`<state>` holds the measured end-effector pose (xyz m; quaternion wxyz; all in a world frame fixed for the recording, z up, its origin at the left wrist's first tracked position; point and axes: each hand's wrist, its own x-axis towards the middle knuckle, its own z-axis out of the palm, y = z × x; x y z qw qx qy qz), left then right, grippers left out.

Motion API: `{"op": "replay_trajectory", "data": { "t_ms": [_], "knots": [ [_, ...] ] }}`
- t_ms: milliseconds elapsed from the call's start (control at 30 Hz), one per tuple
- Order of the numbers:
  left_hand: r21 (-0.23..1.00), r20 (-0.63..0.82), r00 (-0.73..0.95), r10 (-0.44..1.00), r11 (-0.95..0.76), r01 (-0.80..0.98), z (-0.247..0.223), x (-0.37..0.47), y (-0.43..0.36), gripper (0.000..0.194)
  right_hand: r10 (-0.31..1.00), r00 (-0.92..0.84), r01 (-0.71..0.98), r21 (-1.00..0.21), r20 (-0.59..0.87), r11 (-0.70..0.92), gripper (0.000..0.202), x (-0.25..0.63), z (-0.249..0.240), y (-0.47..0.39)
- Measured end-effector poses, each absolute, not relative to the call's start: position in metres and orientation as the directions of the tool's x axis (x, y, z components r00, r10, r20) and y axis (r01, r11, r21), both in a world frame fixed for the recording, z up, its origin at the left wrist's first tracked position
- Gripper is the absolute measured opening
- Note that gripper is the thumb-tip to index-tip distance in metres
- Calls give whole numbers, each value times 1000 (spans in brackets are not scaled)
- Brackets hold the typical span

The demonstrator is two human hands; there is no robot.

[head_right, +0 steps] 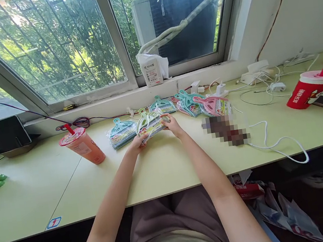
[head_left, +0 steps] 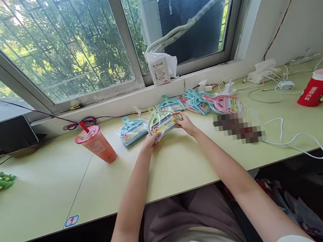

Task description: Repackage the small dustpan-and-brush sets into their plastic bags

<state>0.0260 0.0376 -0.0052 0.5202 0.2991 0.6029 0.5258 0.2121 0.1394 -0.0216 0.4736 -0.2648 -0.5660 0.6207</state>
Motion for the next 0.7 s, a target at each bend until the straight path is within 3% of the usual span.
{"op": "replay_trajectory", "data": {
  "t_ms": [200, 367, 533, 700],
  "knots": [
    [922, -361, -232, 903, 308, -234, -7, 21, 37, 32, 886, -433, -267, -962, 167, 51, 40, 215, -20, 140],
    [925, -355, -152, 922, 323, -199, -4, 19, 34, 34, 922, -371, -137, -989, 108, 61, 43, 219, -20, 146],
    [932, -344, -79, 936, 330, -147, 1, 19, 30, 31, 924, -284, -74, -967, 256, 245, 41, 220, -19, 151],
    [952, -300, -37, 953, 296, -78, 1, 13, 28, 40, 927, -238, -5, -955, 290, 297, 32, 215, -22, 150]
  ]
}}
